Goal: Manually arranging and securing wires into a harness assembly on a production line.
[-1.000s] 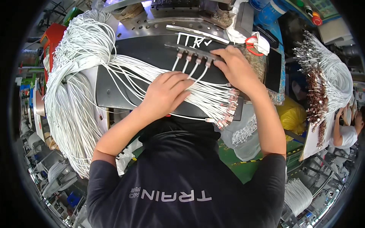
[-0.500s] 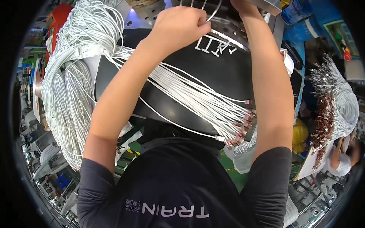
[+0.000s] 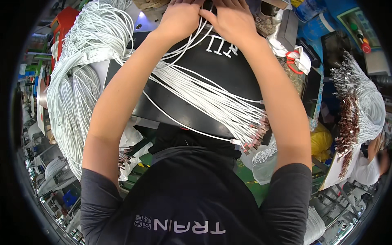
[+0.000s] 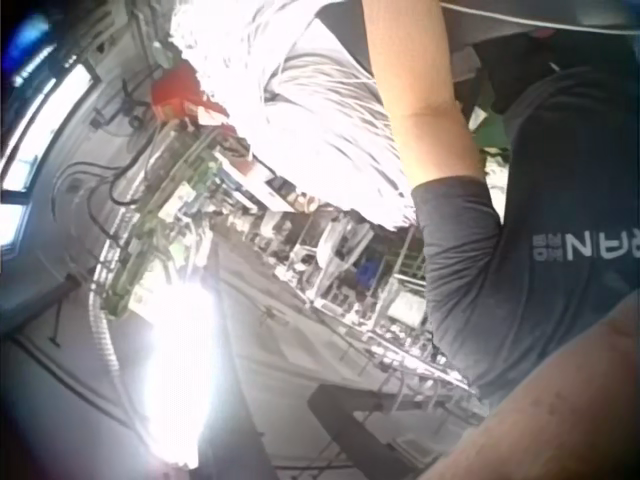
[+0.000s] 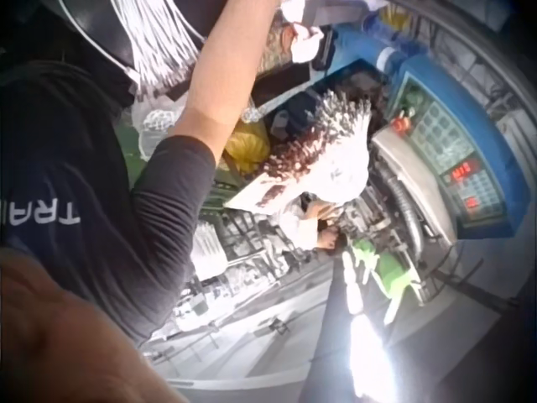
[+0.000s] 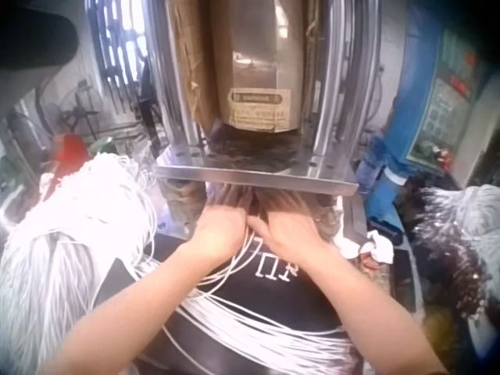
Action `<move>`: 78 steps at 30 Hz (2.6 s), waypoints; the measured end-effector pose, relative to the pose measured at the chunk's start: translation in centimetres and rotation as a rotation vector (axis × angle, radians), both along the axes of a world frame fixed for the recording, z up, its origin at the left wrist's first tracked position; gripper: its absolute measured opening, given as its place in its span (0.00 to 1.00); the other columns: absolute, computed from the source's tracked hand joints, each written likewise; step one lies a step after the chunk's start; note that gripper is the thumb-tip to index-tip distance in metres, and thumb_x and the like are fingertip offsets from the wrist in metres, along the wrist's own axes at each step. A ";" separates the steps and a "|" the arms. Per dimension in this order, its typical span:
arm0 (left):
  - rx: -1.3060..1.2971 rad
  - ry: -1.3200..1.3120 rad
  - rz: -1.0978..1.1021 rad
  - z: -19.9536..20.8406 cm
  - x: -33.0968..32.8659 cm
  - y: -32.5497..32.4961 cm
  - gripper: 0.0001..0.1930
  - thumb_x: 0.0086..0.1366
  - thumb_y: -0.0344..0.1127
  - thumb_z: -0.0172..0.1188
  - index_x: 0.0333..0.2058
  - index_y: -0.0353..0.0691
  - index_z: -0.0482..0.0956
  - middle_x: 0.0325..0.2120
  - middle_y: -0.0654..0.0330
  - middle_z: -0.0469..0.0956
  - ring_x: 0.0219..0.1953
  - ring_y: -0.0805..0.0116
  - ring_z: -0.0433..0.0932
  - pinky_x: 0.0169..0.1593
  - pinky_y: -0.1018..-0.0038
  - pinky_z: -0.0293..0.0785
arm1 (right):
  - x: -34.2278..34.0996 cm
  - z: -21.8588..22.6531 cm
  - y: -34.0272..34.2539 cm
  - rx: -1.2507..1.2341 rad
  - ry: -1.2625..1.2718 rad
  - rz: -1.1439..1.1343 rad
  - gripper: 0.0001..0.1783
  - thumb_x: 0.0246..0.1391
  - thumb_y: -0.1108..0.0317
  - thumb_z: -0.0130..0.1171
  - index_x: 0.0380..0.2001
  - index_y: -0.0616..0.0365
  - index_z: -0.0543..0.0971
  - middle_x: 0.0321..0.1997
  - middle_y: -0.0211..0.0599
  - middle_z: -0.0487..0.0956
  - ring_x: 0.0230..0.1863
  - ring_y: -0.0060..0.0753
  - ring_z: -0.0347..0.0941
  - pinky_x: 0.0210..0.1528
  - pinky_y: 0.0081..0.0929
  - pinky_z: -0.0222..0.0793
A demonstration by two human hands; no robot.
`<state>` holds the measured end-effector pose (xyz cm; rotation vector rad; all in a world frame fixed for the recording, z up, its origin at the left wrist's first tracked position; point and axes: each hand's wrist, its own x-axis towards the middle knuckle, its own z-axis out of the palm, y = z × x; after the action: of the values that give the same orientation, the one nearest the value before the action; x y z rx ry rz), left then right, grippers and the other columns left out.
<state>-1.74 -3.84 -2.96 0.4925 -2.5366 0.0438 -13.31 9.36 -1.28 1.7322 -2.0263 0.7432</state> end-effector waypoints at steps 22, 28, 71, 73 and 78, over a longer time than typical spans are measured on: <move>0.029 0.120 0.076 -0.7 -1.3 1.1 0.21 0.66 0.36 0.53 0.57 0.40 0.75 0.57 0.49 0.75 0.61 0.51 0.73 0.65 0.47 0.62 | -1.3 -3.1 -0.8 0.009 0.150 -0.285 0.23 0.62 0.52 0.59 0.51 0.58 0.82 0.49 0.49 0.82 0.54 0.50 0.77 0.59 0.43 0.70; 0.333 -0.093 0.160 0.8 -1.4 0.7 0.22 0.69 0.38 0.50 0.59 0.39 0.72 0.56 0.46 0.76 0.60 0.45 0.73 0.64 0.50 0.65 | -2.3 -4.6 -1.3 -0.053 0.134 -0.241 0.21 0.62 0.53 0.59 0.51 0.55 0.83 0.42 0.55 0.83 0.48 0.52 0.79 0.53 0.41 0.74; 1.765 0.745 0.534 -15.4 33.4 13.5 0.09 0.74 0.37 0.55 0.39 0.39 0.81 0.34 0.65 0.82 0.38 0.73 0.79 0.43 0.75 0.74 | 17.2 -18.4 35.1 0.324 -0.633 -0.272 0.18 0.62 0.61 0.59 0.53 0.54 0.83 0.61 0.38 0.77 0.62 0.41 0.69 0.65 0.41 0.65; 1.713 0.741 0.565 -14.6 32.4 14.8 0.11 0.75 0.38 0.55 0.39 0.38 0.81 0.33 0.64 0.82 0.37 0.73 0.79 0.42 0.74 0.73 | 16.0 -17.4 35.0 0.214 -0.765 -0.316 0.17 0.62 0.62 0.59 0.50 0.55 0.85 0.60 0.38 0.78 0.59 0.38 0.72 0.63 0.38 0.67; 1.124 0.337 0.521 -9.5 32.4 16.1 0.08 0.70 0.32 0.62 0.41 0.33 0.79 0.37 0.57 0.81 0.40 0.68 0.79 0.44 0.72 0.75 | 4.7 -4.5 36.5 0.784 -1.703 -0.168 0.19 0.66 0.57 0.56 0.40 0.63 0.87 0.35 0.39 0.86 0.32 0.25 0.80 0.33 0.22 0.73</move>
<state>30.64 12.25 -12.44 1.4094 -1.8250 -1.1962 -8.64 45.89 -5.76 1.0031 -3.8622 1.9479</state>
